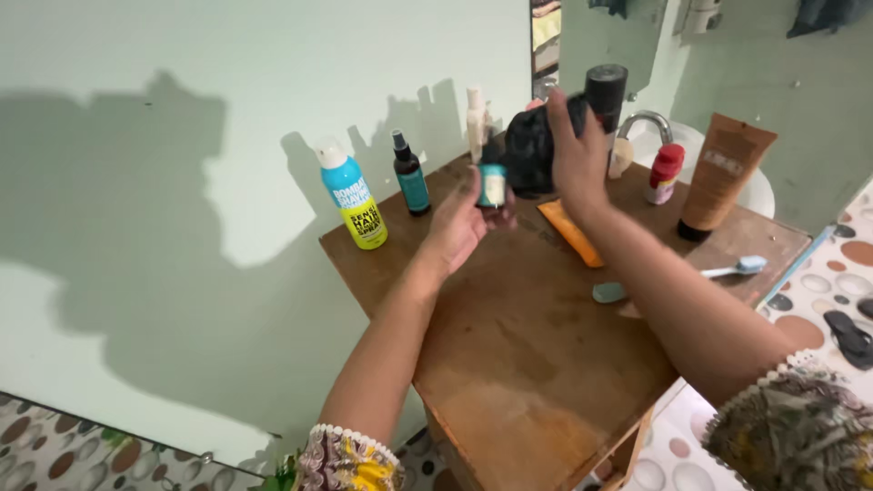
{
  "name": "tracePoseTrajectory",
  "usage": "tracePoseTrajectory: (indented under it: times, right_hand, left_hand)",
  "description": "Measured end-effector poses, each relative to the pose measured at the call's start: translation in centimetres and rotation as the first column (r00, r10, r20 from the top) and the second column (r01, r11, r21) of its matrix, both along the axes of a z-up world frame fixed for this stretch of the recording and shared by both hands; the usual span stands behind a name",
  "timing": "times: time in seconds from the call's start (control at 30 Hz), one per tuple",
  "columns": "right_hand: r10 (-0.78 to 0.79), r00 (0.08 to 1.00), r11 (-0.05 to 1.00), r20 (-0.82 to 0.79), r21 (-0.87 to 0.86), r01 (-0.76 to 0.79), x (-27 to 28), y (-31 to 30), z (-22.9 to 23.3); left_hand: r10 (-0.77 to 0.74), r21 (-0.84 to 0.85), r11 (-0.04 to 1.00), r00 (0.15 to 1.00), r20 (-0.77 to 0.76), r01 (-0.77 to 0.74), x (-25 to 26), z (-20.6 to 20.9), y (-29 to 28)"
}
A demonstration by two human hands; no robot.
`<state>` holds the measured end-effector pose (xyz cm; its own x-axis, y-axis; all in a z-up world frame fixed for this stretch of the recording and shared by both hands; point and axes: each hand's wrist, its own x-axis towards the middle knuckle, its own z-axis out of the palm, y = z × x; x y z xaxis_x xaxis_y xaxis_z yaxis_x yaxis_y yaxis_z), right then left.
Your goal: The person wipes a wooden table surface with a dark cloth, moving various toiletries and personal care items aside to clean underneath them. The person handles bottles, tubes, a toothbrush, and a hairbrush, wiping each item and the table surface before placing them back in an organized arrangement.
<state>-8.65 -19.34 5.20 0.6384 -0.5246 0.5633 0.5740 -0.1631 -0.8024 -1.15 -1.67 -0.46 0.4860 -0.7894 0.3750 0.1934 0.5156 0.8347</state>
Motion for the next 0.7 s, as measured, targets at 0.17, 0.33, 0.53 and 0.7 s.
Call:
tracePoseTrajectory:
  times: [0.17,0.33,0.53,0.7]
  right_hand:
    - [-0.250,0.892,0.181,0.375,-0.887,0.424,0.5,5.8,-3.1]
    - [-0.259,0.955,0.696,0.142,-0.658,0.286,1.7,7.5,-3.3]
    - [-0.568,0.755,0.573,-0.328,-0.816,0.077,4.0,1.2,-2.9]
    - [-0.027,0.974,0.976,-0.226,-0.219,-0.023,3.2,2.7,-3.6]
  left_hand:
    - [0.180,-0.096,0.972,0.939,-0.294,-0.216,2.0,-0.3,0.1]
    - [0.195,-0.042,0.977,0.957,-0.213,-0.208,1.6,-0.9,0.0]
    - [0.204,0.031,0.978,0.979,0.022,-0.205,0.0,-2.2,-1.5]
    - [0.072,-0.109,0.990,0.983,-0.166,-0.091,0.2,-1.8,-2.4]
